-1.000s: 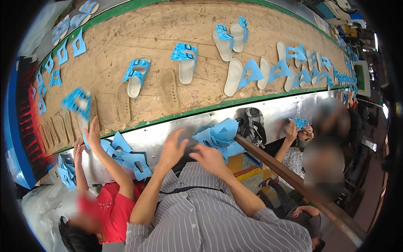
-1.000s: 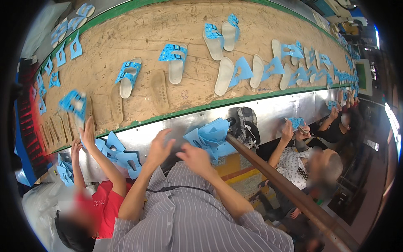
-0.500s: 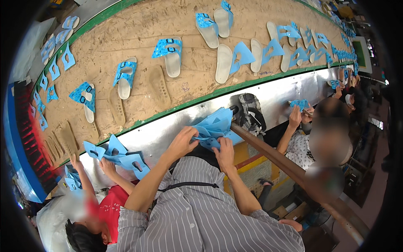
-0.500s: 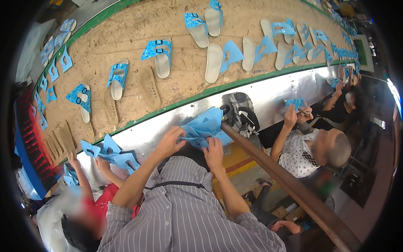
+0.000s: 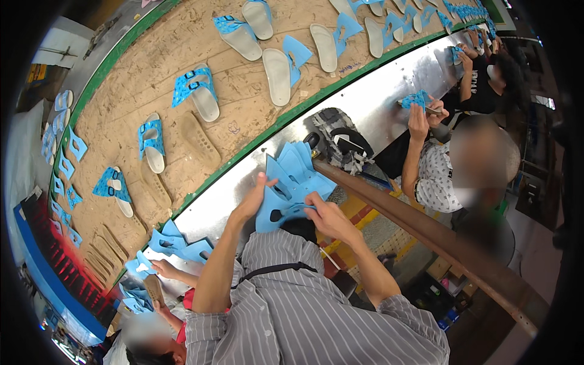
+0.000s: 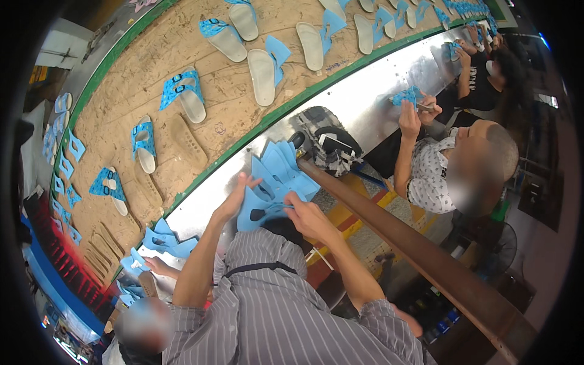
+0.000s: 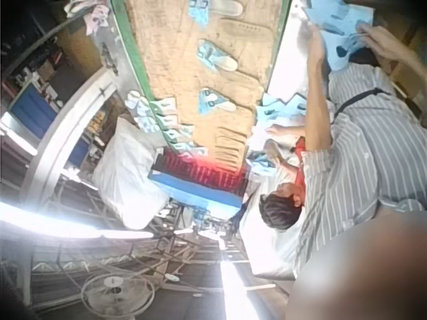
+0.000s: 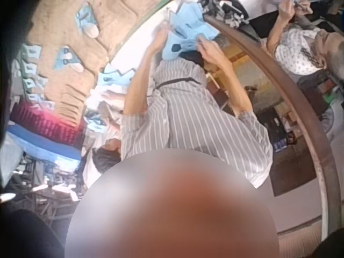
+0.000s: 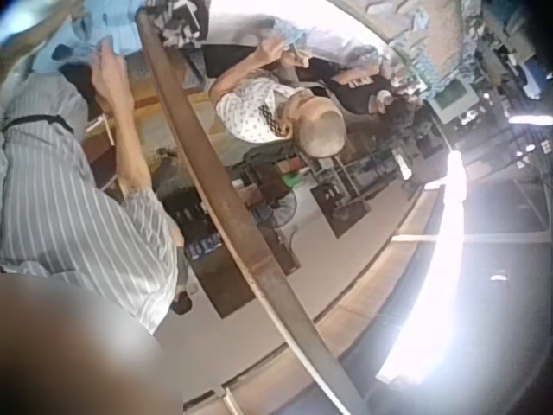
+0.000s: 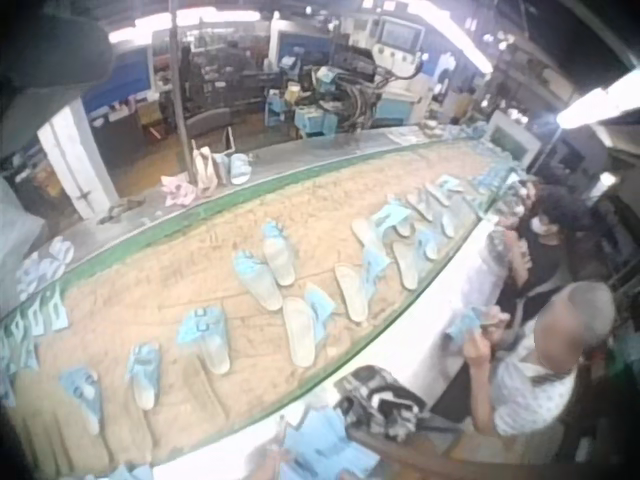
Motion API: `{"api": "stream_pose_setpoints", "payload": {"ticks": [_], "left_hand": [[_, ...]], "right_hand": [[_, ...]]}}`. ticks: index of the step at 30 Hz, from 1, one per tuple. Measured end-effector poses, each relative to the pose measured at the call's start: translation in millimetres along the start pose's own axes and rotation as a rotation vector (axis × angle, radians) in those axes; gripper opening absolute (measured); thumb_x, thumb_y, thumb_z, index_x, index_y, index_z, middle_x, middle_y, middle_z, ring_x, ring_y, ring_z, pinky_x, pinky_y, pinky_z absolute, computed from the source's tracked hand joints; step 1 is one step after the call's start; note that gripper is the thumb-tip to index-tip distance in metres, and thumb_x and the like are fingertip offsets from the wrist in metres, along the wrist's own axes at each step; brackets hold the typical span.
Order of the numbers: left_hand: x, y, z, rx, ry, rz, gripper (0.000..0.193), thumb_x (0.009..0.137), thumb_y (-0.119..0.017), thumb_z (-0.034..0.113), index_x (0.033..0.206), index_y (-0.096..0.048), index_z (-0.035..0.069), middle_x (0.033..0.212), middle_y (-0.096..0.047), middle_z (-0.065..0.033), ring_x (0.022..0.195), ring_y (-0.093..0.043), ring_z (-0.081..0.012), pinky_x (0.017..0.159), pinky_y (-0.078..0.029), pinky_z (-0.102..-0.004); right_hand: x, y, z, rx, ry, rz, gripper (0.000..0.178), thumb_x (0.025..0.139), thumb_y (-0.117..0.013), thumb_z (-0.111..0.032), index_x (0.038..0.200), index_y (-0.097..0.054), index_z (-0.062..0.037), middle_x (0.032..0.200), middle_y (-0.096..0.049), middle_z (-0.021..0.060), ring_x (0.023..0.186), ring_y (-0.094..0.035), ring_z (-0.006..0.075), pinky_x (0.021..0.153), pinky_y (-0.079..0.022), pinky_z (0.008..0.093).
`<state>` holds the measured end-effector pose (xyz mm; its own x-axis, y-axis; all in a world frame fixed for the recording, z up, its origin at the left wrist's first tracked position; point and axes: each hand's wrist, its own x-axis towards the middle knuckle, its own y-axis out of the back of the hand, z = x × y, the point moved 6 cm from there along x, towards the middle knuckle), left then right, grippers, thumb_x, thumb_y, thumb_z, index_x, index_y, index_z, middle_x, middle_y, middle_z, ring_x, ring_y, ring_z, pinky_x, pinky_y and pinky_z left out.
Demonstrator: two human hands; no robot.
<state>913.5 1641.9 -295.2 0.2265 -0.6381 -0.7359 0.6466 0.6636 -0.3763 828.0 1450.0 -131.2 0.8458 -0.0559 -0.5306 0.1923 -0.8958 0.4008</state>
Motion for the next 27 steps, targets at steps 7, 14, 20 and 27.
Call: {"api": "stream_pose_setpoints", "payload": {"ticks": [7,14,20,27], "left_hand": [[0,-12,-23,0.601,-0.256,0.177,0.053,0.112,-0.052,0.04,0.152,-0.056,0.006,0.166,-0.04,-0.0312,0.153,-0.043,-0.0412,0.124,-0.036,-0.0432],[-10,118,-22,-1.091,-0.297,0.887,0.033,0.103,-0.074,0.021,0.124,-0.058,0.001,0.11,-0.068,-0.0111,0.101,-0.067,-0.0271,0.087,-0.058,-0.043],[2,160,4,-1.16,-0.187,0.742,0.03,0.097,-0.075,0.008,0.122,-0.058,0.007,0.113,-0.067,-0.0092,0.093,-0.065,-0.0233,0.081,-0.055,-0.0373],[-263,122,85,0.104,-0.503,1.141,0.026,0.103,-0.073,0.02,0.117,-0.068,-0.001,0.108,-0.072,-0.0081,0.095,-0.065,-0.0126,0.084,-0.052,-0.0305]], "right_hand": [[-25,58,-75,0.11,0.073,0.353,0.024,0.1,-0.072,-0.005,0.122,-0.064,-0.002,0.107,-0.075,0.0114,0.095,-0.073,0.0196,0.084,-0.058,0.035],[7,44,-131,0.492,0.2,0.434,0.023,0.111,-0.059,-0.015,0.126,-0.063,0.0025,0.105,-0.071,0.01,0.094,-0.071,0.0154,0.081,-0.058,0.0302],[44,28,-161,0.655,0.08,0.375,0.035,0.115,-0.051,-0.02,0.144,-0.047,-0.0004,0.108,-0.07,0.011,0.098,-0.074,0.0167,0.067,-0.065,0.029],[52,39,-202,0.875,0.243,0.555,0.036,0.115,-0.052,-0.015,0.147,-0.049,0.0019,0.13,-0.071,0.0221,0.107,-0.075,0.0216,0.089,-0.064,0.0355]]}}
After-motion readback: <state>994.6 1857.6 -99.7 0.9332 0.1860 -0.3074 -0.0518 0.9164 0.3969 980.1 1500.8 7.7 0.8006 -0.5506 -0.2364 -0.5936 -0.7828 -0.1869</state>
